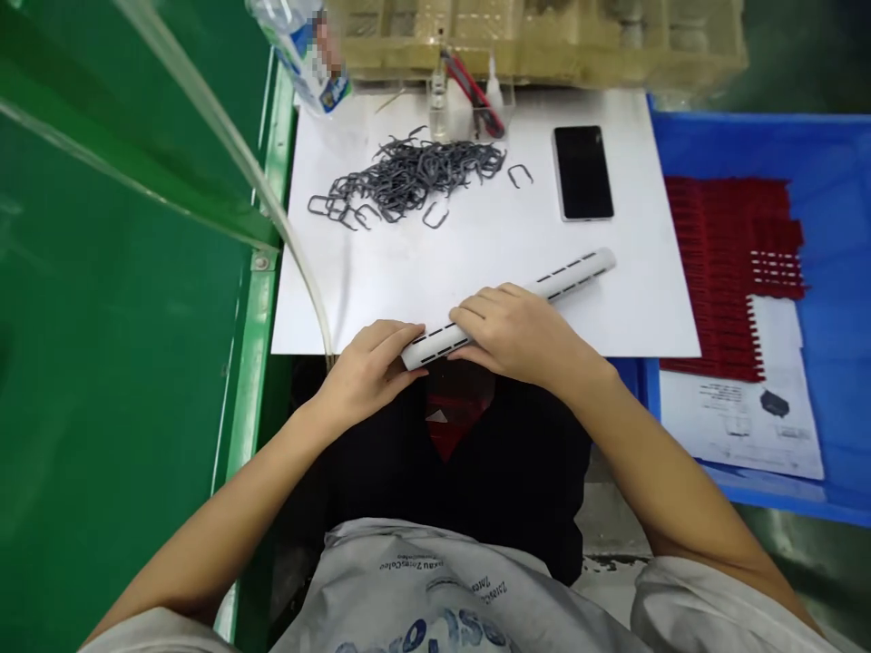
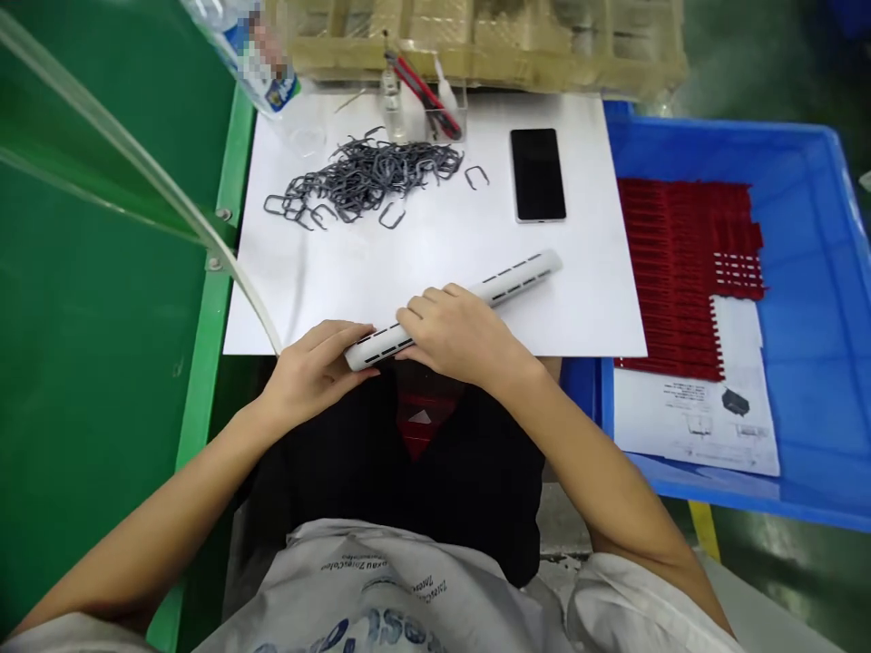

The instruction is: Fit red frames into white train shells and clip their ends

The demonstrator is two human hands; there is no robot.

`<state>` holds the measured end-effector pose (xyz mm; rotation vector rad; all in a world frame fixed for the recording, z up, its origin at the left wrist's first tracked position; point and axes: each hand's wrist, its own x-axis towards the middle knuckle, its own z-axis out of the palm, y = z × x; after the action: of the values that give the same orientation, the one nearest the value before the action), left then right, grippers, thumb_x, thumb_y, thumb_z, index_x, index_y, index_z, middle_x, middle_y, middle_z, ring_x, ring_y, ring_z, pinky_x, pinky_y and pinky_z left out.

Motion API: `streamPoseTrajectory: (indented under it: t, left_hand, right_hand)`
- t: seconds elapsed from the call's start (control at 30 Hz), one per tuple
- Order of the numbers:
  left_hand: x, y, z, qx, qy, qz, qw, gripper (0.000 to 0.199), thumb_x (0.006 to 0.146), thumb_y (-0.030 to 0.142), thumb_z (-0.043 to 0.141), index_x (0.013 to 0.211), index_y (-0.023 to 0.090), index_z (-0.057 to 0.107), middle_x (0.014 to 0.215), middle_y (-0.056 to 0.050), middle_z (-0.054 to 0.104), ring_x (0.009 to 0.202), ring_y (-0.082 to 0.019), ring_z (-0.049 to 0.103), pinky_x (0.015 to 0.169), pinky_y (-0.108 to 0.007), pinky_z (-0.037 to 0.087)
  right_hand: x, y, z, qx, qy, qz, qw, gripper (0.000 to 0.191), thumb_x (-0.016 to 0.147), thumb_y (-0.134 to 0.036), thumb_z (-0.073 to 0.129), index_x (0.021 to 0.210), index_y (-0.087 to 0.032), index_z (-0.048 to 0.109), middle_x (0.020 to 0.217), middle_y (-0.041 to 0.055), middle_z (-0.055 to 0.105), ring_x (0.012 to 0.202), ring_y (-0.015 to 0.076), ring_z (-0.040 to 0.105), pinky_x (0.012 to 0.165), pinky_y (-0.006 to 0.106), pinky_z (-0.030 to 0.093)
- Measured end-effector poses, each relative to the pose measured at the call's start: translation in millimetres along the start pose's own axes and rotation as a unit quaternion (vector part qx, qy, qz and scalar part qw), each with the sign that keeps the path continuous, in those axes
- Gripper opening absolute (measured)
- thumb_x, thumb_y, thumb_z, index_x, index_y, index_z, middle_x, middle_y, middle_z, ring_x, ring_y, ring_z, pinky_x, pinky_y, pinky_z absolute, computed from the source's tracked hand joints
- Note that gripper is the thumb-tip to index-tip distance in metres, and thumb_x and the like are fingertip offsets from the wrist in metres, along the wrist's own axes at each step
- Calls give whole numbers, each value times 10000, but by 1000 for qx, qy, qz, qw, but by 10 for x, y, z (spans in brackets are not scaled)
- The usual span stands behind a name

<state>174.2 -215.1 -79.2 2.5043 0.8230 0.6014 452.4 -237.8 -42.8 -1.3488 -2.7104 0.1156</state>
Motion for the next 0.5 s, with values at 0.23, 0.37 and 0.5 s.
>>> streamPoseTrajectory:
  t: [0.23, 0.37, 0.5]
  left_hand:
    - [-100, -203, 142, -88, 126, -9, 988, 405, 1067, 318, 795, 1437, 197, 682, 1133, -97, 827, 1008, -241, 774, 892, -341, 622]
    - [-102, -237, 187, -83, 172, 31, 981, 383, 1060, 353, 812, 1379, 180, 686, 1075, -98, 835, 965, -247, 774, 880, -349, 603]
    - [-113, -226, 179, -130, 160, -25, 978, 526, 1024, 481, 842, 1405, 169, 656, 1104, -104, 814, 967, -245, 770, 893, -353, 608]
  right_hand:
    - [-17, 226, -158, 71, -43, 42, 996, 516, 1171, -627, 463, 1310, -183, 686, 1124, 126, 802, 959, 331, 747, 787, 432, 496]
    - [65, 208, -240, 112, -98, 57, 987, 506, 1179, -634, 413, 1337, -213, 646, 1084, 92, 795, 926, 320, 753, 779, 428, 514]
    - [77, 134, -253, 122, -79, 72, 987, 460, 1170, -619, 454, 1293, -211, 629, 1082, 95, 788, 913, 308, 755, 768, 422, 522]
